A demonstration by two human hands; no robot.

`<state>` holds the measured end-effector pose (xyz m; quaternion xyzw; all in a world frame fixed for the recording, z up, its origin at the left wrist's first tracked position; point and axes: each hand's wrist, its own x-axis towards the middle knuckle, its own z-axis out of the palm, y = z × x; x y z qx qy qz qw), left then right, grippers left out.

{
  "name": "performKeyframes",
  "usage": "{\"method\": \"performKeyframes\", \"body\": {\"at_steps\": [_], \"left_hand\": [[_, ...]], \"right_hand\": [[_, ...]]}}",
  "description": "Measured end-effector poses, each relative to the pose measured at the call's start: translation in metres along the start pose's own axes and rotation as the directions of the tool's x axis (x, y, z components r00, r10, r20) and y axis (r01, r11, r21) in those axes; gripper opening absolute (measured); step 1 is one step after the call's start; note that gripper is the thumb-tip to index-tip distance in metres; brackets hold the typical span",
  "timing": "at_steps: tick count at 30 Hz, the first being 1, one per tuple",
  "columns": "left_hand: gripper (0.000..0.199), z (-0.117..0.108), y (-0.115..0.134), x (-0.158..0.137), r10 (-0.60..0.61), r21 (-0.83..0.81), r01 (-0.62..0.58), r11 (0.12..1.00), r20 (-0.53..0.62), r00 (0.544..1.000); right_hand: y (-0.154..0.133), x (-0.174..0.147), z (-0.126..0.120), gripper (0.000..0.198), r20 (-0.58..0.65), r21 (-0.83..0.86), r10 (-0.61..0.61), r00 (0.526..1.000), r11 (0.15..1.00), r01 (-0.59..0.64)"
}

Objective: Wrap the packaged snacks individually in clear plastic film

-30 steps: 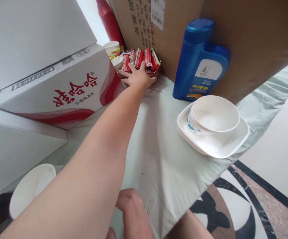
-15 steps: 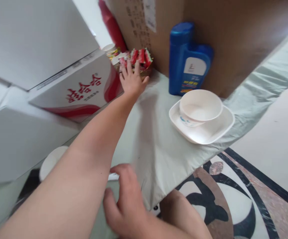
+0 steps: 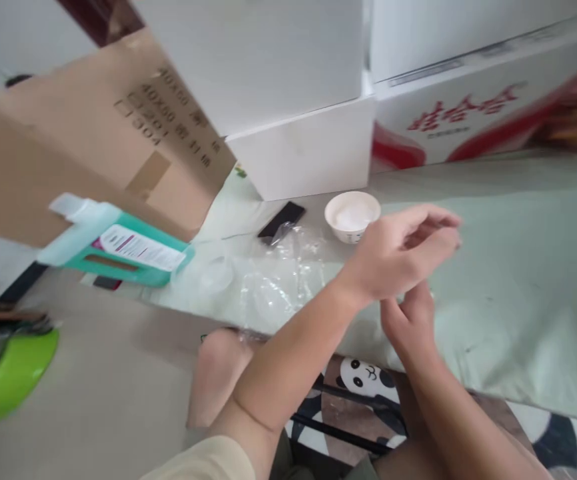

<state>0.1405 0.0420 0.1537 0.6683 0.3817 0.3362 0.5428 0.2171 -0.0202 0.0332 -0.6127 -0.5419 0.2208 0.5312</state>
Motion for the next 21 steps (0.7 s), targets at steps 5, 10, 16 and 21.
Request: {"method": "performKeyframes", "body": {"at_steps": [5, 10, 16, 21], "left_hand": [[0.011, -0.103, -0.029, -0.079, 0.048, 0.367, 0.110, 0.924, -0.396, 0.917], [0.036, -0.168, -0.090, -0.108, -0.071, 0.596, 0.299, 0.745, -0.375, 0.924], [0.073, -0.178, -0.131, -0.118, -0.247, 0.620, 0.328, 0.713, -0.216, 0.945], [0.082, -0.182, -0.130, -0.123, -0.275, 0.657, 0.278, 0.701, -0.111, 0.955]], "right_hand": [[-0.011, -0.023, 0.030, 0.023, 0.211, -0.117, -0.193, 0.958, 0.968, 0.220], [-0.022, -0.036, 0.061, 0.034, 0.439, -0.147, -0.236, 0.867, 0.933, 0.329], [-0.023, -0.025, 0.088, 0.060, 0.349, -0.269, 0.033, 0.937, 0.961, 0.066], [-0.021, -0.008, 0.088, 0.044, 0.385, -0.206, 0.144, 0.912, 0.976, -0.068]]}}
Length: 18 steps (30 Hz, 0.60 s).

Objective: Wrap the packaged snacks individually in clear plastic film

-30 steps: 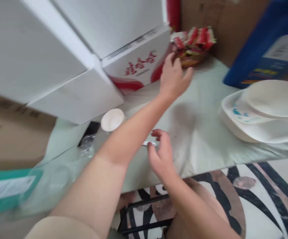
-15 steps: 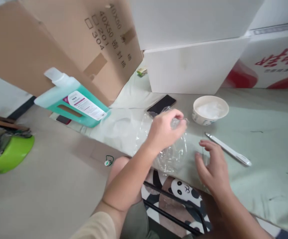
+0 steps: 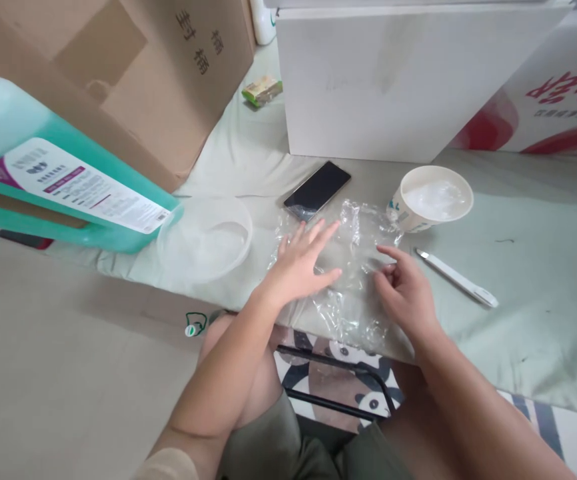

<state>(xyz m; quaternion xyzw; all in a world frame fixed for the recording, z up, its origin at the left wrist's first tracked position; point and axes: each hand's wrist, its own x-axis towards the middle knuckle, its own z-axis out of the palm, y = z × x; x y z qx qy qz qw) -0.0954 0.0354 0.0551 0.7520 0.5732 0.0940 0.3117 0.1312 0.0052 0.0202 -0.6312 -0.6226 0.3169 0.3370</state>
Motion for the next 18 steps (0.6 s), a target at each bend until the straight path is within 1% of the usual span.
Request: {"method": "performKeyframes", "body": {"at_steps": [2, 5, 8, 10, 11, 12, 13, 14, 15, 16, 17, 18], "left_hand": [[0.080, -0.002, -0.006, -0.001, -0.027, 0.028, 0.027, 0.999, -0.006, 1.000], [0.072, -0.001, -0.015, 0.000, -0.061, 0.101, 0.062, 0.993, -0.004, 0.998], [0.067, 0.004, -0.019, 0.004, -0.038, 0.162, 0.039, 0.986, -0.013, 0.999], [0.066, 0.007, -0.018, 0.006, 0.006, 0.171, 0.001, 0.985, -0.041, 0.999], [0.064, 0.007, -0.017, 0.006, 0.034, 0.173, -0.023, 0.985, -0.064, 0.997], [0.061, 0.007, -0.014, 0.004, 0.068, 0.173, -0.050, 0.984, -0.101, 0.993], [0.057, 0.007, -0.010, 0.000, 0.109, 0.168, -0.083, 0.982, -0.146, 0.983], [0.052, 0.006, -0.005, -0.006, 0.155, 0.157, -0.126, 0.980, -0.191, 0.969], [0.047, 0.005, 0.002, -0.015, 0.210, 0.141, -0.182, 0.973, -0.222, 0.952], [0.043, 0.006, 0.009, -0.025, 0.275, 0.125, -0.252, 0.960, -0.227, 0.934], [0.044, 0.008, 0.017, -0.037, 0.348, 0.115, -0.331, 0.937, -0.192, 0.918], [0.049, 0.013, 0.025, -0.050, 0.423, 0.116, -0.410, 0.904, -0.119, 0.898]], "right_hand": [[0.004, 0.001, -0.009, 0.042, -0.052, -0.030, 0.010, 0.999, 0.999, -0.011], [0.016, -0.002, -0.024, 0.046, -0.139, -0.100, 0.030, 0.990, 0.994, -0.044], [0.027, -0.011, -0.036, 0.044, -0.182, -0.181, 0.008, 0.983, 0.983, -0.041], [0.027, -0.021, -0.043, 0.041, -0.258, -0.263, -0.090, 0.962, 0.965, 0.020], [0.025, -0.028, -0.046, 0.039, -0.296, -0.306, -0.172, 0.940, 0.949, 0.078], [0.022, -0.034, -0.049, 0.036, -0.308, -0.341, -0.271, 0.912, 0.926, 0.160], [0.019, -0.042, -0.051, 0.032, -0.277, -0.361, -0.375, 0.885, 0.894, 0.266], [0.015, -0.049, -0.053, 0.028, -0.199, -0.361, -0.468, 0.861, 0.852, 0.380], [0.011, -0.055, -0.054, 0.026, -0.084, -0.341, -0.537, 0.839, 0.807, 0.482], [0.009, -0.061, -0.055, 0.025, 0.045, -0.312, -0.573, 0.818, 0.770, 0.556], [0.007, -0.066, -0.055, 0.026, 0.163, -0.290, -0.573, 0.803, 0.750, 0.594], [0.007, -0.070, -0.054, 0.028, 0.253, -0.284, -0.547, 0.798, 0.747, 0.601]]}}
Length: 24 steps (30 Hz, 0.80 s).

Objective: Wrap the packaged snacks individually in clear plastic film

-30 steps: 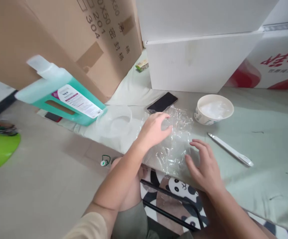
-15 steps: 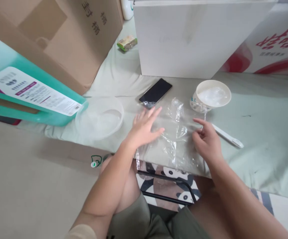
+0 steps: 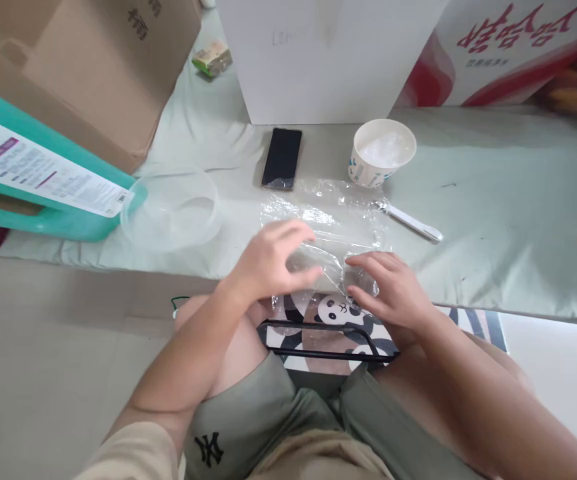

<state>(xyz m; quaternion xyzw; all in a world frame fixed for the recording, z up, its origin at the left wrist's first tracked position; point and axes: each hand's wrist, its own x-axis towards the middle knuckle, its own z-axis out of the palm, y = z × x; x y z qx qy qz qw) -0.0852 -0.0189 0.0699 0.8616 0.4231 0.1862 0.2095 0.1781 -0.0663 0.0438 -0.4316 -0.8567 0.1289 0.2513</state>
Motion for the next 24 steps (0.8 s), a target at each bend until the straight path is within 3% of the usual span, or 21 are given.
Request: {"method": "performKeyframes", "body": {"at_steps": [3, 5, 8, 11, 14, 18, 21, 24], "left_hand": [[0.078, 0.017, 0.032, -0.024, 0.141, 0.107, -0.169, 0.980, 0.226, 0.964], [0.073, 0.031, 0.040, -0.034, 0.131, 0.204, -0.189, 0.961, 0.267, 0.955], [0.066, 0.040, 0.032, -0.036, 0.052, 0.262, -0.088, 0.961, 0.143, 0.988], [0.035, 0.030, 0.014, -0.032, -0.084, 0.219, 0.088, 0.972, -0.027, 0.996], [0.017, 0.012, 0.000, -0.030, -0.184, 0.136, 0.201, 0.970, -0.125, 0.975], [0.012, -0.006, -0.008, -0.034, -0.282, -0.076, 0.272, 0.959, -0.198, 0.939], [0.008, -0.014, -0.008, -0.038, -0.338, -0.235, 0.303, 0.924, -0.127, 0.932], [0.012, -0.023, -0.008, -0.041, -0.407, -0.358, 0.345, 0.868, -0.113, 0.906]], "right_hand": [[0.001, -0.007, 0.003, 0.037, 0.132, -0.018, 0.068, 0.989, 0.998, -0.066], [0.004, -0.012, 0.004, 0.049, 0.170, -0.012, 0.092, 0.981, 0.996, -0.092], [0.010, -0.020, 0.002, 0.080, 0.252, -0.006, 0.080, 0.964, 0.997, -0.081], [0.015, -0.029, 0.001, 0.089, 0.335, -0.053, 0.105, 0.936, 0.994, -0.092], [0.021, -0.034, 0.001, 0.080, 0.358, -0.096, 0.127, 0.925, 0.990, -0.099], [0.027, -0.037, 0.000, 0.054, 0.292, -0.050, 0.080, 0.953, 0.996, -0.068], [0.026, -0.036, -0.006, 0.022, 0.131, 0.085, 0.007, 0.991, 0.996, -0.018], [0.021, -0.034, -0.014, 0.015, -0.075, 0.305, 0.095, 0.993, 0.950, -0.068]]}}
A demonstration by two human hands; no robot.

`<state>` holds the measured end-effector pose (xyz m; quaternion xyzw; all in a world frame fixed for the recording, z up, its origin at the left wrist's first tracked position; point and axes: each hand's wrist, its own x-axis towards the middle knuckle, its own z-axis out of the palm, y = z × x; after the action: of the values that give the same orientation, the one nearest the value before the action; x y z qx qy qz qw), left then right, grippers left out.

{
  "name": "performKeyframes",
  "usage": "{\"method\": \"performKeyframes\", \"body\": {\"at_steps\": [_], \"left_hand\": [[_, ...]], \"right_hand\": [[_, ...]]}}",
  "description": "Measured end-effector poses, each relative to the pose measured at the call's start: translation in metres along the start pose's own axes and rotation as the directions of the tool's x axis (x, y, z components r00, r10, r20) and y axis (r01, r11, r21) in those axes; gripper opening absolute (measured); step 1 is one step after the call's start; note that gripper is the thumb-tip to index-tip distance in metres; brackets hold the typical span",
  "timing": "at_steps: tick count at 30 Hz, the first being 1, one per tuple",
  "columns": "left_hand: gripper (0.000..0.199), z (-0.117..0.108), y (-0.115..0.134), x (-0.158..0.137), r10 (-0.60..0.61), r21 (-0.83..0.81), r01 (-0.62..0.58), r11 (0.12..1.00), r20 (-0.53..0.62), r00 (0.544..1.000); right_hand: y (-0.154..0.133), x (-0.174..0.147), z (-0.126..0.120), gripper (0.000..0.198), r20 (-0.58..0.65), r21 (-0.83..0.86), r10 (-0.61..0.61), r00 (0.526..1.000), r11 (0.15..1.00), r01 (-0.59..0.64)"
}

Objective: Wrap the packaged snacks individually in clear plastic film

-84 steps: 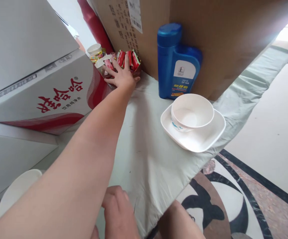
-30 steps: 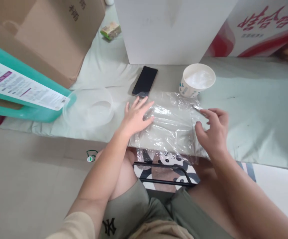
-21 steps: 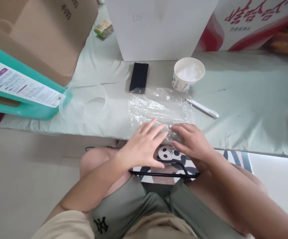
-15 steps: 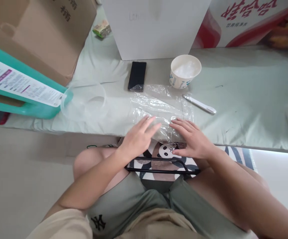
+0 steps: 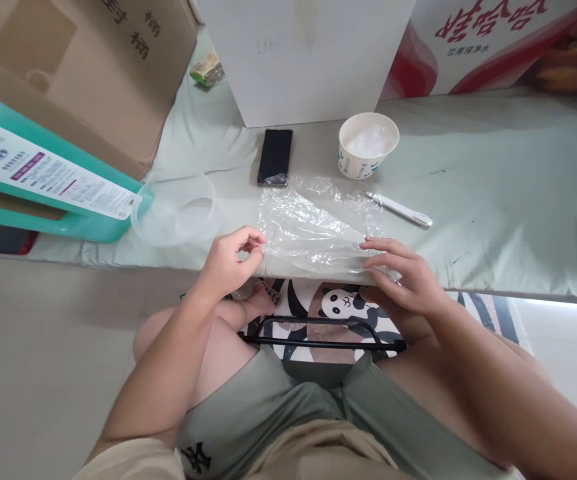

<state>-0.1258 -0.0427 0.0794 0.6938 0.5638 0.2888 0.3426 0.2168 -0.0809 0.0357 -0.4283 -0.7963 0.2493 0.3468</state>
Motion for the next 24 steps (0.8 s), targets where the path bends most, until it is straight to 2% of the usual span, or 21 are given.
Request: {"method": "performKeyframes", "body": {"at_steps": [2, 4, 5, 7, 9, 12, 15, 18, 20, 22, 24], "left_hand": [[0.023, -0.007, 0.001, 0.001, -0.009, -0.064, 0.011, 0.998, 0.039, 0.999], [0.041, -0.011, -0.001, 0.004, 0.009, -0.083, 0.007, 0.997, 0.193, 0.981], [0.043, -0.012, -0.002, 0.007, 0.005, -0.073, 0.016, 0.997, 0.275, 0.961], [0.030, -0.011, -0.006, 0.013, -0.046, -0.053, 0.068, 0.996, 0.345, 0.937], [0.021, -0.005, -0.009, 0.021, -0.116, -0.100, 0.147, 0.984, 0.265, 0.957], [0.023, 0.009, -0.007, 0.036, -0.200, -0.299, 0.223, 0.928, 0.103, 0.974], [0.017, 0.023, -0.001, 0.050, -0.311, -0.419, 0.299, 0.857, 0.042, 0.950], [0.009, 0.034, 0.004, 0.063, -0.394, -0.397, 0.364, 0.843, 0.007, 0.919], [0.006, 0.038, 0.005, 0.069, -0.432, -0.399, 0.385, 0.832, -0.031, 0.902], [0.003, 0.040, 0.006, 0.073, -0.478, -0.416, 0.413, 0.810, -0.063, 0.876], [0.002, 0.039, 0.005, 0.076, -0.511, -0.423, 0.434, 0.795, -0.084, 0.855]], "right_hand": [[-0.004, 0.001, -0.003, 0.013, -0.118, 0.136, 0.147, 0.982, 0.982, -0.131], [-0.005, 0.002, -0.003, 0.013, -0.201, 0.243, 0.315, 0.928, 0.933, -0.264], [-0.004, 0.002, -0.003, 0.013, -0.235, 0.289, 0.382, 0.893, 0.905, -0.312], [-0.001, 0.004, 0.000, 0.013, -0.293, 0.378, 0.475, 0.830, 0.855, -0.356], [0.002, 0.007, 0.002, 0.016, -0.324, 0.450, 0.536, 0.779, 0.812, -0.372], [0.002, 0.015, 0.004, 0.021, -0.332, 0.481, 0.619, 0.712, 0.760, -0.437], [0.001, 0.022, 0.004, 0.022, -0.331, 0.440, 0.665, 0.670, 0.737, -0.514], [0.003, 0.025, 0.006, 0.021, -0.376, 0.450, 0.678, 0.632, 0.730, -0.515], [0.005, 0.025, 0.011, 0.030, -0.397, 0.495, 0.667, 0.630, 0.734, -0.465], [0.007, 0.025, 0.016, 0.042, -0.385, 0.513, 0.649, 0.656, 0.741, -0.433], [0.007, 0.026, 0.021, 0.046, -0.358, 0.483, 0.643, 0.677, 0.748, -0.456]]}}
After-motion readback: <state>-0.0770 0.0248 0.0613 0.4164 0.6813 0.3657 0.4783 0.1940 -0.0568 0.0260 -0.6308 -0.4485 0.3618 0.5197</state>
